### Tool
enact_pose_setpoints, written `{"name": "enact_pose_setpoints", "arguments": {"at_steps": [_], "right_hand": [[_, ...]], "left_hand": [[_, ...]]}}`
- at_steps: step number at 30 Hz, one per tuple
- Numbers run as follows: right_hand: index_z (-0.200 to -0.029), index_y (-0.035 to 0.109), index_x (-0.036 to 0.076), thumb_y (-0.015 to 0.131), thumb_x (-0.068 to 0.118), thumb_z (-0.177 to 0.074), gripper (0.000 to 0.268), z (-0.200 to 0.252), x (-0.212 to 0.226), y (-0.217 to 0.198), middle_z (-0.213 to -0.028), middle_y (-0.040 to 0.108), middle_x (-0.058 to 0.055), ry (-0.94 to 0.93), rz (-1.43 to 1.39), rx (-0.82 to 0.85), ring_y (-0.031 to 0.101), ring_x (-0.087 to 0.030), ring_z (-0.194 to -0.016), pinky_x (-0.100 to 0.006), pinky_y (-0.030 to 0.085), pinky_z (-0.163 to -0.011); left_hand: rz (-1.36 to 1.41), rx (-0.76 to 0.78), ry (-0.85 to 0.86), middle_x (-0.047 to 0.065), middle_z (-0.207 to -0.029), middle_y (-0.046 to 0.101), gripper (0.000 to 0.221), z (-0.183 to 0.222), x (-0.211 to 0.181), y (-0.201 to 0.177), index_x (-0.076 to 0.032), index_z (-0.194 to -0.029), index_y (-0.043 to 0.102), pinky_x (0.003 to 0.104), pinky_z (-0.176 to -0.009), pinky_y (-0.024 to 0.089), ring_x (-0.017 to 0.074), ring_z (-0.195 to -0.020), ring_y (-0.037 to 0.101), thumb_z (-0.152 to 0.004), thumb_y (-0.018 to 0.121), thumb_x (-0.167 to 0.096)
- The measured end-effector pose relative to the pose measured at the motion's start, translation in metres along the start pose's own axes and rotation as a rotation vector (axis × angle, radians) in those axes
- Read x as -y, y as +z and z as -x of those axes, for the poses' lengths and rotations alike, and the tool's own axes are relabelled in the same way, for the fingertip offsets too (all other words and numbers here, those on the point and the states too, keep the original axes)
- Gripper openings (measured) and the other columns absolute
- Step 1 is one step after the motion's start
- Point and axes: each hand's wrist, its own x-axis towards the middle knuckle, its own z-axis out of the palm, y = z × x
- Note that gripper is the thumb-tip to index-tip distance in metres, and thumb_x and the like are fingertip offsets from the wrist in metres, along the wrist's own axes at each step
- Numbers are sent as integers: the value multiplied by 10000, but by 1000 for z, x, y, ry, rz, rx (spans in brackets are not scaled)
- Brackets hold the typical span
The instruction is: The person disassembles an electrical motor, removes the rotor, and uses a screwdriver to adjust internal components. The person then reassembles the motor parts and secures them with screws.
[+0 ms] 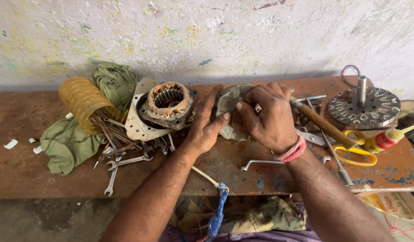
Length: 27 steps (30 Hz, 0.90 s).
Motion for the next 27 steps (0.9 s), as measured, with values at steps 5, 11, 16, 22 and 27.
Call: {"name": "enact_pose_setpoints", "arguments": {"at_steps": [5,11,16,22,27], "right_hand": [[-895,660,27,712,163,-967,162,3,-8,3,-880,663,-120,-27,-85,-6,579,-305,-896,-464,388,-962],[-935,677,15,695,138,-983,133,6,-10,2,-929,682,-137,-15,-107,-30,591,-322,-930,-462,418,-931],[-942,704,11,697,82,-966,76,8,-16,-1,-918,698,-121,51,-163,-13,593,-292,-901,-429,461,-829],[-935,690,-7,685,47,-960,59,2,-35,-5,-873,654,-106,111,-382,72,574,-244,-850,-402,466,-788],[-930,665,-17,664,25,-986,70,-1,-39,-4,-851,624,-97,78,-448,71,573,-169,-791,-350,470,-721]], "left_hand": [[-190,-44,43,219,-1570,464,753,2,-1,1,-58,-1624,327,513,-1224,380,370,-1489,443,-1018,633,-384],[-435,-167,518,177,-1625,474,590,-7,-20,-2,-95,-1626,367,454,-1282,406,323,-1479,481,-1084,583,-180],[-450,54,412,137,-1483,595,517,-25,-41,-6,-135,-1516,501,406,-1161,535,303,-1356,612,-1026,666,-130],[-521,122,307,103,-1373,664,492,-39,-52,-6,-167,-1503,528,409,-1117,535,278,-1297,633,-1026,648,-174],[-429,39,484,150,-1498,609,441,-42,-37,2,-160,-1524,502,462,-1212,467,329,-1430,554,-1086,557,-153]]}}
